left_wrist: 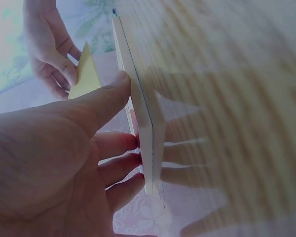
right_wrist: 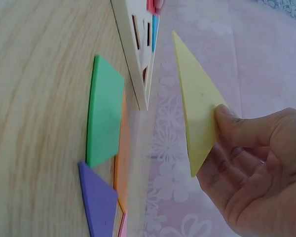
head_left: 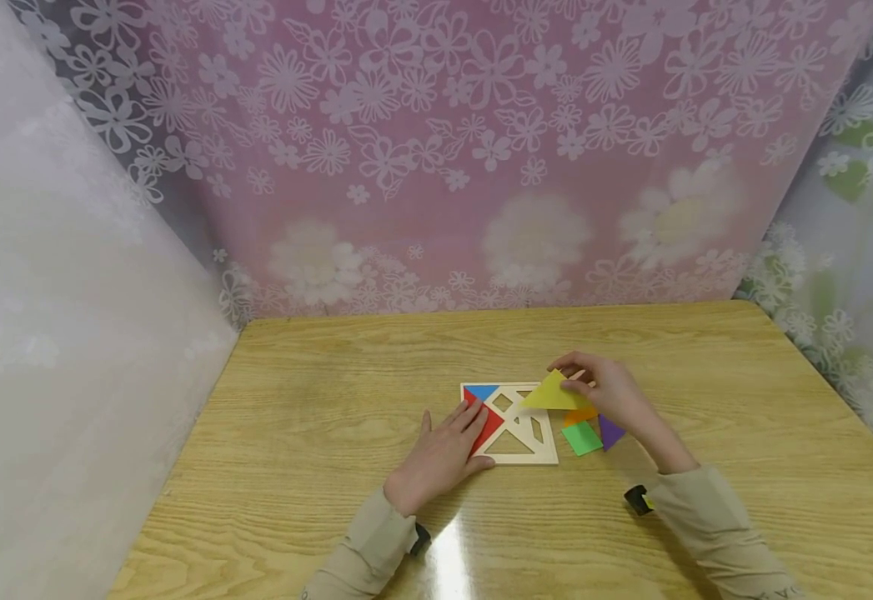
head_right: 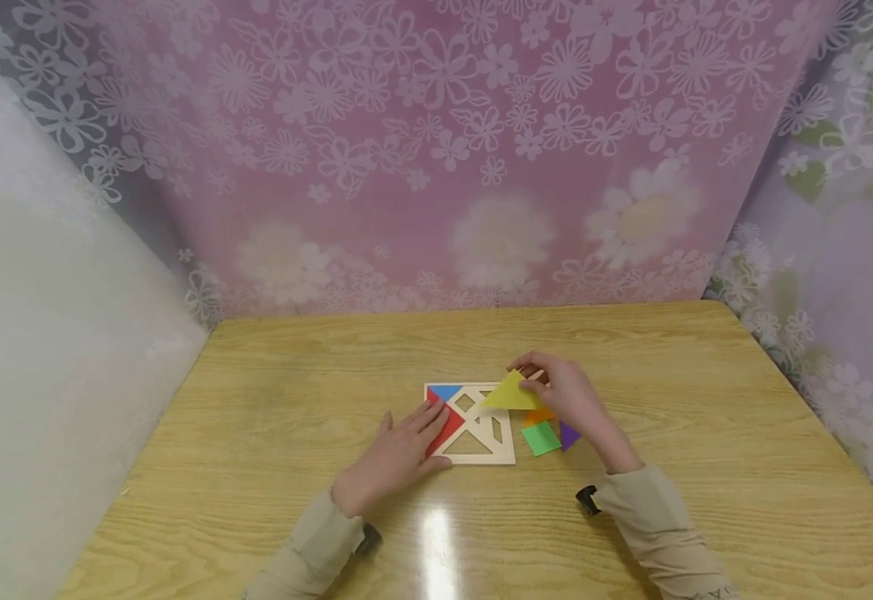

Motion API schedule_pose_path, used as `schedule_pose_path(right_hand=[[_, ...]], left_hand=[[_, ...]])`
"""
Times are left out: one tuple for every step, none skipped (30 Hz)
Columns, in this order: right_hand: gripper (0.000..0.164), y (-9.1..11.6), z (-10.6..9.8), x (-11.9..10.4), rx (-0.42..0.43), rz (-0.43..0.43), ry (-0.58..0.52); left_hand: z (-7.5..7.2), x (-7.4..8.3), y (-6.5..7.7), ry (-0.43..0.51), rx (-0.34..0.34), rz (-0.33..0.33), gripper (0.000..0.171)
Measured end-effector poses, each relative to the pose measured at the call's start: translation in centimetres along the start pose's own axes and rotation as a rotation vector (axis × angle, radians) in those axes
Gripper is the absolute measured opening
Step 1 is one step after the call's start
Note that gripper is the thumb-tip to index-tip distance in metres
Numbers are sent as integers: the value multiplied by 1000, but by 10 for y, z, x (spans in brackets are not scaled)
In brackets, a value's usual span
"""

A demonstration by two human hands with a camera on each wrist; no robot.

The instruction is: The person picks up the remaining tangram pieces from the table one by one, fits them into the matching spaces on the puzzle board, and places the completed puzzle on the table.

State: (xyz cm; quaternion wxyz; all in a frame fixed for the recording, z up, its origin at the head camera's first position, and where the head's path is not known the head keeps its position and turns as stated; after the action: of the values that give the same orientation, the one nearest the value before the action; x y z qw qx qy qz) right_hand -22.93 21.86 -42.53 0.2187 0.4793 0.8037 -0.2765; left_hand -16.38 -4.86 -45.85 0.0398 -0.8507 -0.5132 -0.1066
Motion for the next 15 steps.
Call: schedule_pose_path(right_hand=[[26, 0, 1, 0, -6, 2, -7], [26, 0, 2, -1, -12, 5, -12], [27, 0, 3, -2, -20, 10, -22], [27, 1, 4, -3, -27, 11, -30], [27, 1, 5, -4, -34, 13, -37], [27, 1, 6, -5, -42, 18, -44], [27, 1, 7, -7, -52, 22, -52], [26, 1, 8, -8, -63, 27, -61], [26, 1, 9, -9, -72, 30, -71], [25, 1, 10, -10, -78, 26, -72], [25, 1, 12, -11, -85, 31, -75], [25, 1, 13, -11, -92, 35, -82], [24, 0, 14, -11, -100, 37, -85], [25, 0, 15, -11, -108, 39, -89], [24, 0, 17, -12, -115, 40, -91]], left_hand=[[0, 0, 0, 0, 2, 0, 71], [0, 0, 0, -1, 2, 1, 71], [0, 0, 0, 0, 3, 2, 71], [0, 0, 0, 0, 4, 3, 72], [0, 0, 0, 0, 4, 3, 72], [0, 0, 0, 1, 3, 3, 72], [0, 0, 0, 1, 2, 2, 72], [-1, 0, 0, 0, -2, 0, 72], [-1, 0, 0, 1, -1, 0, 72], [-1, 0, 0, 1, -1, -1, 72], [-1, 0, 0, 1, -3, -3, 72], [-1, 0, 0, 0, -5, -4, 72], [-1, 0, 0, -2, -7, -6, 72], [-2, 0, 0, 0, -10, -8, 72], [-2, 1, 0, 2, -9, -9, 72]])
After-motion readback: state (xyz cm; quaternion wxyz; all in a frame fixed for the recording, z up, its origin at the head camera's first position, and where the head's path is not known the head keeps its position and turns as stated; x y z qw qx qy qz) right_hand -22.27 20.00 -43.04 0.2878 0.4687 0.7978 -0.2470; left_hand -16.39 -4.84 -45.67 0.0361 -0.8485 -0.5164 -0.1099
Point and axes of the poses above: each hand's wrist, its own y-axis away from the middle knuckle, its own z-axis out of the palm, x = y × z, the point moved 2 cm from there along -y, towards the middle knuckle, and after that the axes turned 5 degrees about -z, right-handed, at the moved point
